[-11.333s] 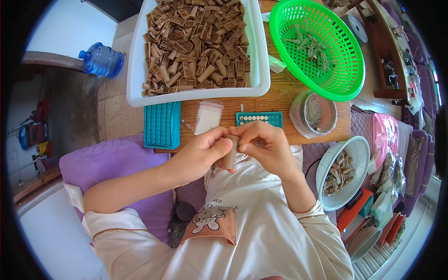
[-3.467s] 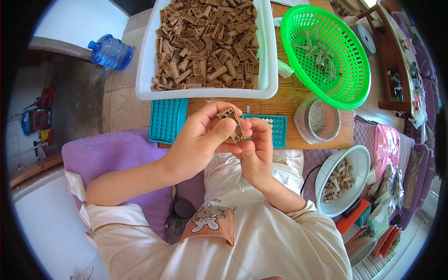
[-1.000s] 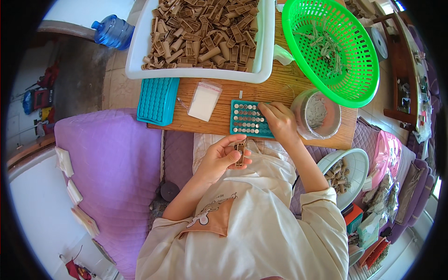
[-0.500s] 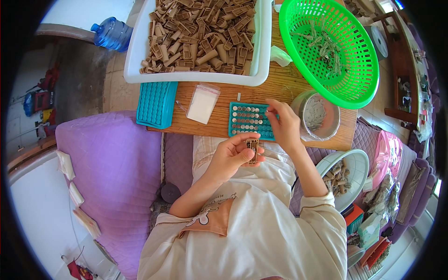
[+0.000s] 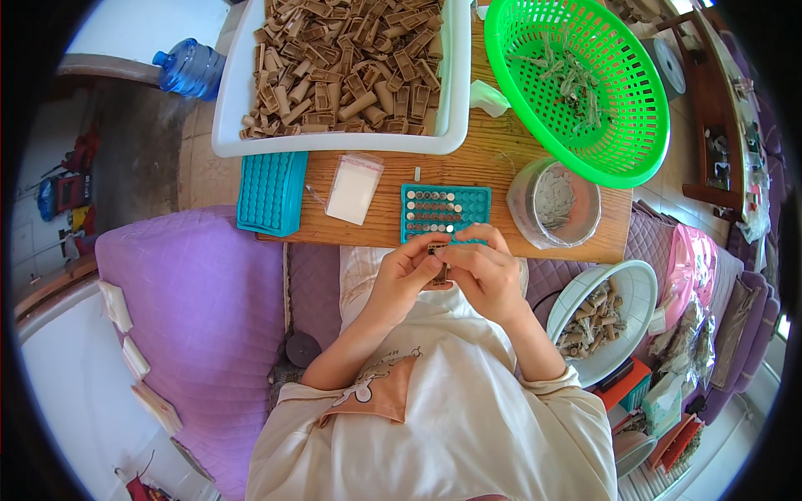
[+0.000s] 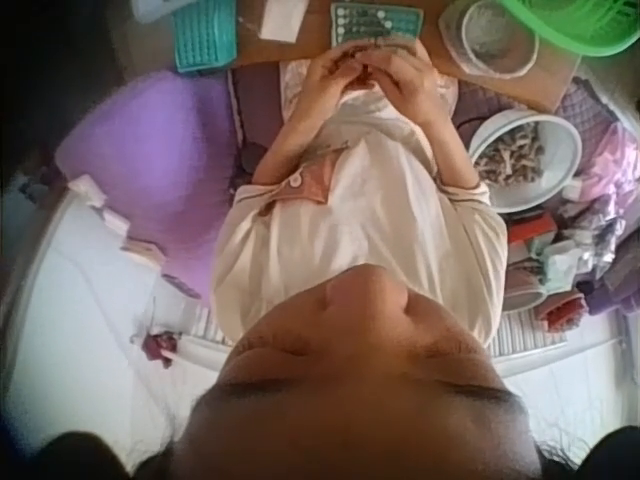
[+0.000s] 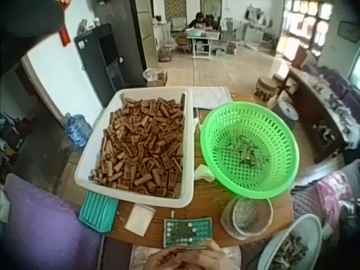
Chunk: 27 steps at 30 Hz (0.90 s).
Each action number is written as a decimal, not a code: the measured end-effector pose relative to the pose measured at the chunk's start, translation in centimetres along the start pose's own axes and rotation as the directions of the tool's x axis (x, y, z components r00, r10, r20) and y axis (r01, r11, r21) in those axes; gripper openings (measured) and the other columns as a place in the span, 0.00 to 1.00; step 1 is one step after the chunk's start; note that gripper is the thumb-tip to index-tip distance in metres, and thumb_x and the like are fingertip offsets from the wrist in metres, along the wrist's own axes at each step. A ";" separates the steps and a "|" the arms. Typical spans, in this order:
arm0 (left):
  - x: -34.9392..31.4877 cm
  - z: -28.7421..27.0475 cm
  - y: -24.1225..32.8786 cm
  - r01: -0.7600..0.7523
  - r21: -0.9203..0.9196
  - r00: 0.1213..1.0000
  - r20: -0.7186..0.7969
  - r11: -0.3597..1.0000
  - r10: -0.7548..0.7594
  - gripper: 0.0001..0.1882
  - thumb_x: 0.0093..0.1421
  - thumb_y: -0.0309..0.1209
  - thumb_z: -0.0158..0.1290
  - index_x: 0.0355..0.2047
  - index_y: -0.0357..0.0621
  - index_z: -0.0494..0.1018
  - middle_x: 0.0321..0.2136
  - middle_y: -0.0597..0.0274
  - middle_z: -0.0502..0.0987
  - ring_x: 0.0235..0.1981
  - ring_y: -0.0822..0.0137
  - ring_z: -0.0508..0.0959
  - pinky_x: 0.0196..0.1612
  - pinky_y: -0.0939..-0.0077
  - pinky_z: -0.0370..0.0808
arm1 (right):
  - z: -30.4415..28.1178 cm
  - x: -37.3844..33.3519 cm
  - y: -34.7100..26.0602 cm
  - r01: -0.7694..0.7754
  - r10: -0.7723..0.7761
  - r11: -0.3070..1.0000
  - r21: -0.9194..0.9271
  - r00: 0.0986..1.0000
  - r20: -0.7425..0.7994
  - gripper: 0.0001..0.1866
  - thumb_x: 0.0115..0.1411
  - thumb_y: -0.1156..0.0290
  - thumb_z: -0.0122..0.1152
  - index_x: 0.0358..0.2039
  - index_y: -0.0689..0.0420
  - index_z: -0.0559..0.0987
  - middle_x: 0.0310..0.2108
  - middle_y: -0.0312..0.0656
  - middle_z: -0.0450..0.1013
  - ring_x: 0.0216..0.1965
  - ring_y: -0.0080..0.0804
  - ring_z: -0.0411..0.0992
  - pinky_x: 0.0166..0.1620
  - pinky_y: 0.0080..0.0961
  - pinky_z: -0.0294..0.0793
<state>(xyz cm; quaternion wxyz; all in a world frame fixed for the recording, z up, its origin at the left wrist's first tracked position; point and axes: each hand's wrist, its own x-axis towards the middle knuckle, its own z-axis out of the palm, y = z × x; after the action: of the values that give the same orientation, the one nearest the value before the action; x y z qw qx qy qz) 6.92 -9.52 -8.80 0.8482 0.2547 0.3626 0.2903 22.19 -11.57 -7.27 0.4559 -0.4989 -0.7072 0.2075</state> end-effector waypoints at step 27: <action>-1.1 0.2 0.9 -0.115 0.001 0.993 0.010 0.993 0.115 0.15 0.58 0.32 0.42 0.44 0.38 0.62 0.34 0.57 0.71 0.32 0.65 0.75 0.35 0.75 0.72 | 1.6 0.1 3.8 -0.388 0.387 0.922 0.011 0.918 -0.087 0.14 0.45 0.83 0.55 0.35 0.60 0.73 0.26 0.43 0.70 0.26 0.34 0.70 0.28 0.25 0.70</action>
<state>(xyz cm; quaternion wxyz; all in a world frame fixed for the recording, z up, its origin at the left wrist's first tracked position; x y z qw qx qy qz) 6.22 -9.65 -7.58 0.8317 0.2773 0.3433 0.3369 22.82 -9.58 -10.86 0.4348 -0.6390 -0.5746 0.2693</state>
